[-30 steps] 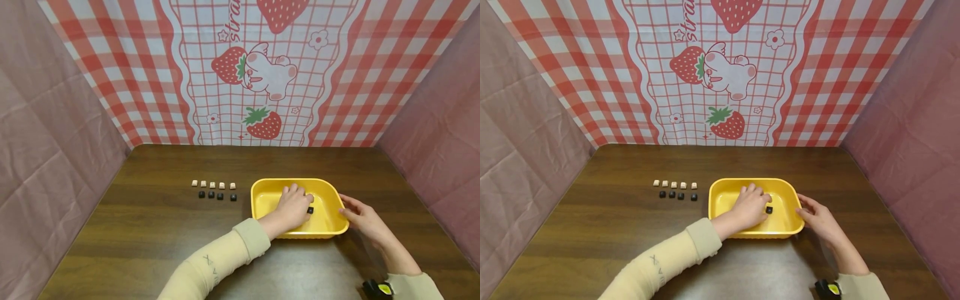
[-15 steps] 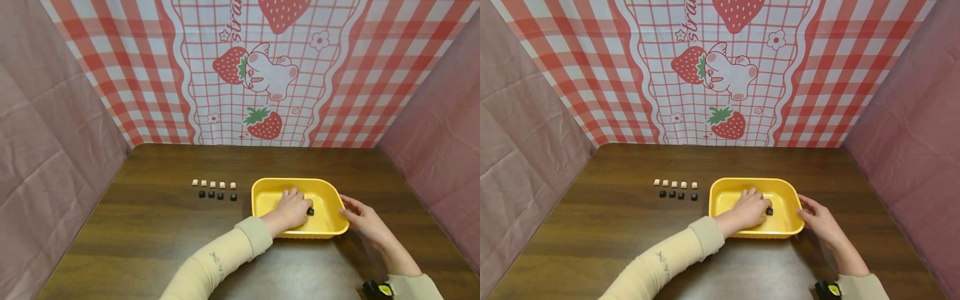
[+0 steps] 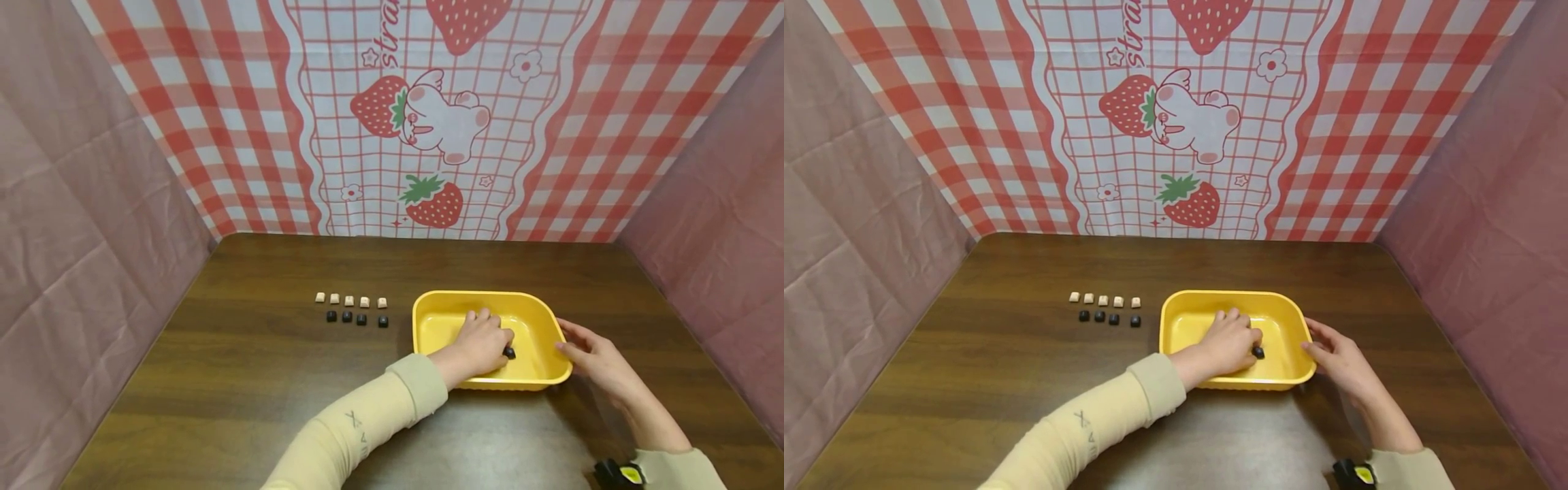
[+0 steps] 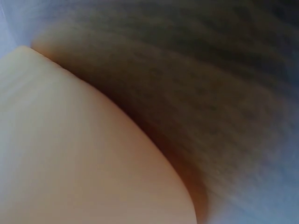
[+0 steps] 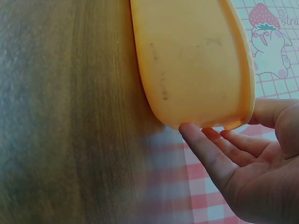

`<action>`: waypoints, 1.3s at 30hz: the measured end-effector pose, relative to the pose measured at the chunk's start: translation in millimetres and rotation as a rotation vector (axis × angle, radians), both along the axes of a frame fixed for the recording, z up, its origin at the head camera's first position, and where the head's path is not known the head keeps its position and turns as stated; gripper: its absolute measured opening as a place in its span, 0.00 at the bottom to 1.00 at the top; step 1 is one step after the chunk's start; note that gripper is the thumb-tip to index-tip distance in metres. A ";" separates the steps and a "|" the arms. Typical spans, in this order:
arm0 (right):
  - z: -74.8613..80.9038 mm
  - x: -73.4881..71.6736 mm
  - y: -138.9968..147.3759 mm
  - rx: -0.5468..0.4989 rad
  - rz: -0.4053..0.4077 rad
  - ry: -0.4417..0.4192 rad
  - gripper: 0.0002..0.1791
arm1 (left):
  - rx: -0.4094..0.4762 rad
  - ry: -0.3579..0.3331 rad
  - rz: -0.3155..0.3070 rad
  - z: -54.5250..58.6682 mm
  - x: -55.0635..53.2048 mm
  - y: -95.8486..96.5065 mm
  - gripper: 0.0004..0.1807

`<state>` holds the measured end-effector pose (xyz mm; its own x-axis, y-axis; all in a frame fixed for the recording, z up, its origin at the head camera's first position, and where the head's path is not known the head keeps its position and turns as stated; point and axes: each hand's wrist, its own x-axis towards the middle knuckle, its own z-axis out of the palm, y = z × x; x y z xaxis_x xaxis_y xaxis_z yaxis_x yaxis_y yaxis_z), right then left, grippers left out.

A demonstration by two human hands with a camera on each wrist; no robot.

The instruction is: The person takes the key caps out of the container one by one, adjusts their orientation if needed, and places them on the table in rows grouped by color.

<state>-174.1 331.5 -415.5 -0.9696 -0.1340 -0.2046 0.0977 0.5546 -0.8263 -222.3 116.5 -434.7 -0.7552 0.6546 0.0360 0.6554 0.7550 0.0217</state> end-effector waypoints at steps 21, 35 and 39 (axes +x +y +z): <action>0.2 0.7 -0.8 -0.025 -0.005 0.020 0.36 | 0.105 0.043 0.029 28.2 6.4 -20.1 0.10; 1.4 0.6 0.3 -0.022 0.000 0.023 0.36 | 0.209 0.067 0.030 58.7 5.0 -63.7 0.11; 0.5 0.6 -0.1 -0.034 -0.003 0.022 0.36 | 0.227 0.082 0.027 65.6 5.9 -81.0 0.11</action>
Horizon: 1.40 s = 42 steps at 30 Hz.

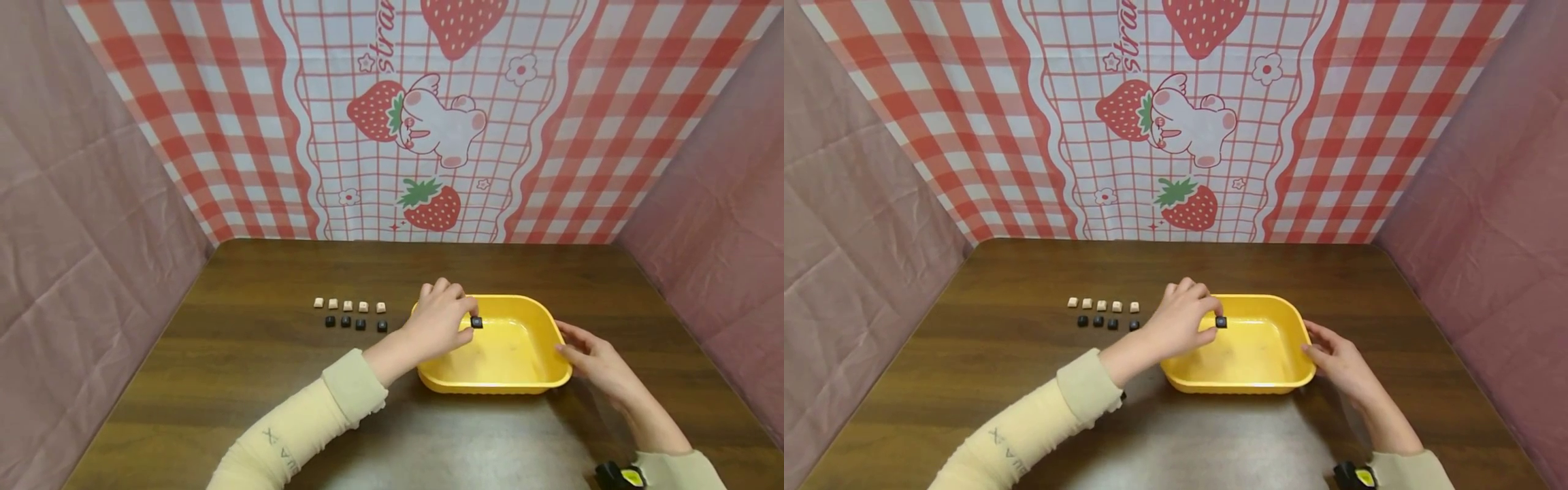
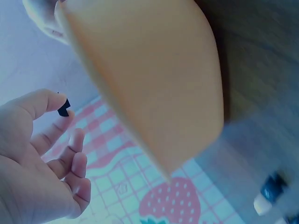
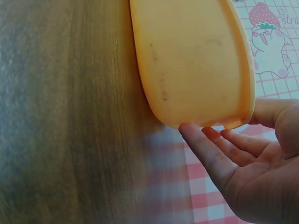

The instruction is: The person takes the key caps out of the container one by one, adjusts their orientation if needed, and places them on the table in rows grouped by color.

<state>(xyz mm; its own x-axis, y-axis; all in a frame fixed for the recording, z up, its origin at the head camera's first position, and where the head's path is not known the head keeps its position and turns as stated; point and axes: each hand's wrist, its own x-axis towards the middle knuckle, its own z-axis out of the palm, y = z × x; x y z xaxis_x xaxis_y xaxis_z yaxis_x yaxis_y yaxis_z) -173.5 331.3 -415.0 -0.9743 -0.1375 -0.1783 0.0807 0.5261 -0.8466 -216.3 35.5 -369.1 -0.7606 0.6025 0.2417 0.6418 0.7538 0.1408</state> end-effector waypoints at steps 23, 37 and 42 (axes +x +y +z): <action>-1.1 -0.1 -0.6 0.036 -0.011 -0.002 0.36 | 0.159 0.180 -0.003 14.9 -3.5 -102.9 0.08; -0.3 -0.1 -0.7 0.041 -0.023 0.005 0.35 | 0.186 0.135 0.114 9.2 -7.5 -162.0 0.10; -1.0 0.7 -0.8 0.041 -0.023 -0.002 0.35 | 0.210 0.100 0.149 0.0 -8.5 -182.2 0.11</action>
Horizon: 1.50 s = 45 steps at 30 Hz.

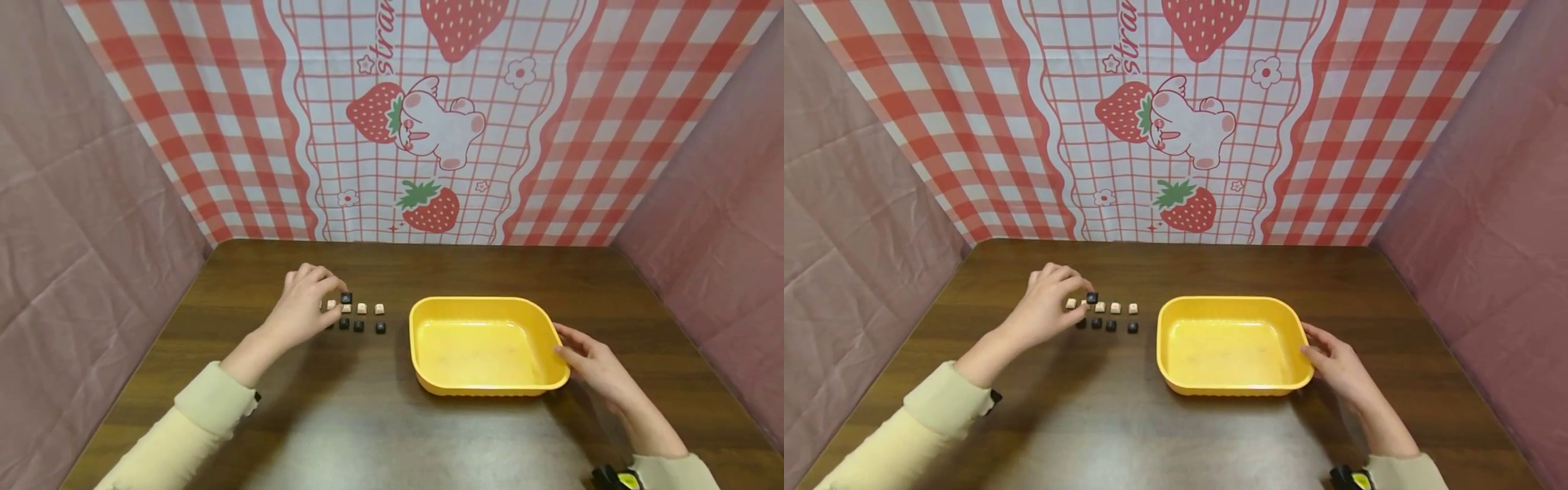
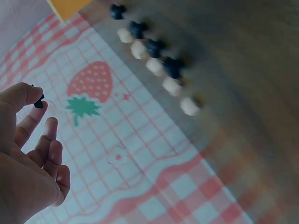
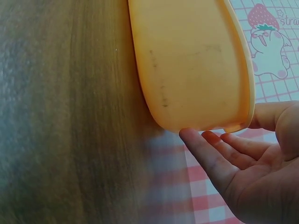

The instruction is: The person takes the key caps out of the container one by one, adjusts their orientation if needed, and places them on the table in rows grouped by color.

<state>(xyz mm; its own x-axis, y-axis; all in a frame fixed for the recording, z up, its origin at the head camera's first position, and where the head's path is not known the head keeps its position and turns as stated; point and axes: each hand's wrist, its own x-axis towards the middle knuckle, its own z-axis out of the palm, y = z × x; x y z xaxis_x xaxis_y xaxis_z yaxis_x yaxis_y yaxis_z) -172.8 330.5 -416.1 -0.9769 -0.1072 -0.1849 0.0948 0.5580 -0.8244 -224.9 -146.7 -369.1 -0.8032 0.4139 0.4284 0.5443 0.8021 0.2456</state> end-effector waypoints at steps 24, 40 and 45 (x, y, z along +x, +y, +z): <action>-1.2 2.0 2.1 0.011 -0.003 -0.005 0.36 | -0.108 -0.205 0.115 -67.1 -25.0 -50.9 0.09; -2.2 1.7 2.9 -0.003 -0.012 -0.014 0.35 | -0.114 -0.298 0.095 -74.2 -36.8 -56.7 0.09; -2.1 1.9 2.6 0.007 -0.014 -0.016 0.36 | -0.103 -0.308 0.087 -75.5 -38.1 -59.7 0.09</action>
<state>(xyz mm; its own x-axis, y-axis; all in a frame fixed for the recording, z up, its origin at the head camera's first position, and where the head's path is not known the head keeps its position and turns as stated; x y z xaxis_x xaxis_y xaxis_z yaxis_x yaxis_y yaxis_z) -170.9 333.1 -418.1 -0.9751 -0.0918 -0.2017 0.1164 0.5620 -0.8189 -263.0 -206.4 -444.6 -0.9226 0.3670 0.1189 0.3857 0.8714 0.3030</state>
